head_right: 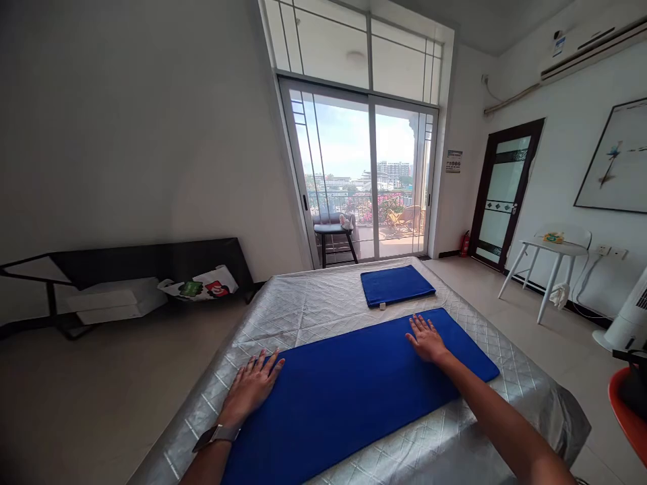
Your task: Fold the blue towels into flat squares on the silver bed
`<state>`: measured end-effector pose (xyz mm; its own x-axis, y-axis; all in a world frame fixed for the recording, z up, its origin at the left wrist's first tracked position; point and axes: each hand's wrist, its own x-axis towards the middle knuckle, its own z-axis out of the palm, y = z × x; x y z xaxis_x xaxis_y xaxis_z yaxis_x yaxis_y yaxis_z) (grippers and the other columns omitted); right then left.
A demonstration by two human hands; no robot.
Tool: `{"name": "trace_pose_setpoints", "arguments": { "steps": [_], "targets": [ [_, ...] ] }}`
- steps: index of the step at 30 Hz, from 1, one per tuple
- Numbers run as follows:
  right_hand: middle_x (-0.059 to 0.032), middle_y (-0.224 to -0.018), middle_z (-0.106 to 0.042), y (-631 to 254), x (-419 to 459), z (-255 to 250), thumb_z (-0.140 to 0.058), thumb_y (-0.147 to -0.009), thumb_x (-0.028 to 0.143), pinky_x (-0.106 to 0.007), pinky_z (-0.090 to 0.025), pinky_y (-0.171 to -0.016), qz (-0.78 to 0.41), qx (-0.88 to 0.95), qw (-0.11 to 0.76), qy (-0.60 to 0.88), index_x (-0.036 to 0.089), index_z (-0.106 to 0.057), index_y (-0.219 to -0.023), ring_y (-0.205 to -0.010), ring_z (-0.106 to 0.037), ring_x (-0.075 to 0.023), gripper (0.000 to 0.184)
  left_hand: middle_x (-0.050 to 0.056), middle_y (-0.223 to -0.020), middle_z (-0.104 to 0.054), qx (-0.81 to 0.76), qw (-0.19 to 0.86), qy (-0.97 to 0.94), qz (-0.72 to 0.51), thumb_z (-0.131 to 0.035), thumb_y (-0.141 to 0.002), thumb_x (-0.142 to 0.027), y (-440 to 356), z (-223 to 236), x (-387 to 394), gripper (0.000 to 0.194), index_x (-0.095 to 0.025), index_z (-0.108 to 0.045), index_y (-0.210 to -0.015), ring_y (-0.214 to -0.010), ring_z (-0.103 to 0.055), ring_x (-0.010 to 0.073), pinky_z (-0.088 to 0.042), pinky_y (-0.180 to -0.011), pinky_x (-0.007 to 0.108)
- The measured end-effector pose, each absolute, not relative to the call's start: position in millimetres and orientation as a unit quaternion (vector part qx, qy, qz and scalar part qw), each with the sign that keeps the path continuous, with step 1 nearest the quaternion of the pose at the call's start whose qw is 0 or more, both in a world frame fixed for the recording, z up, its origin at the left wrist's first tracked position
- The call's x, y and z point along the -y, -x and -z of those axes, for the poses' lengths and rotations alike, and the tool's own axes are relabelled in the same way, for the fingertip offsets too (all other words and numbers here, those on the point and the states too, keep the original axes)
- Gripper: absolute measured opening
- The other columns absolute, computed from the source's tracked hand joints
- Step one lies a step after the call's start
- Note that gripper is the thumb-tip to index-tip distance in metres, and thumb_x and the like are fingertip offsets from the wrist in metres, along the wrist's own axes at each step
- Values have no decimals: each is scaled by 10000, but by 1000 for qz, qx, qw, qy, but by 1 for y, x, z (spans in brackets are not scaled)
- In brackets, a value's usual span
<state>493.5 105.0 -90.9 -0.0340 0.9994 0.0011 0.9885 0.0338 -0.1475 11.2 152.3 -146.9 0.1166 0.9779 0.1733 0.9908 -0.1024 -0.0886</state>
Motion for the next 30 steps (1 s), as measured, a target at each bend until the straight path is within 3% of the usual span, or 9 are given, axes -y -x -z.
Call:
{"name": "trace_pose_setpoints", "arguments": {
  "steps": [8,16,25,30],
  "targets": [
    [-77,-1673,-180,-383,-103,93,-170,-1024,549,-432,-91,-1252,-134,788,79,595,164,-232,-1608,-1550,-125,-218,702,135,-1570,-448,578,98,804,104,-295,-1023,-393,-73,136,-141,539,-215,-458,-1505,-1474,-367,330,-319,-1188,543],
    [-105,-1672,-150,-336,-116,106,-213,-1009,549,-454,-67,-1252,-152,792,78,586,120,-211,-1607,-1553,-91,-240,736,101,-1600,-412,470,81,869,131,-327,-1030,-449,-126,171,-130,536,-305,-365,-1545,-1479,-364,290,-327,-1185,549],
    [-55,-1671,-213,-452,-137,101,-155,-1003,592,-394,-78,-1251,-111,703,31,702,157,-205,-1612,-1550,-115,-184,750,134,-1638,-317,577,35,815,51,-260,-1017,-547,-82,164,-141,635,-236,-325,-1567,-1514,-282,319,-271,-1196,552],
    [-89,-1671,-217,-542,-143,95,-143,-1007,485,-438,-90,-1251,-81,634,31,768,115,-218,-1607,-1549,-129,-212,709,75,-1621,-381,609,63,791,7,-334,-1011,-449,-20,171,-155,516,-308,-481,-1485,-1509,-290,317,-252,-1197,551]
  ]
}}
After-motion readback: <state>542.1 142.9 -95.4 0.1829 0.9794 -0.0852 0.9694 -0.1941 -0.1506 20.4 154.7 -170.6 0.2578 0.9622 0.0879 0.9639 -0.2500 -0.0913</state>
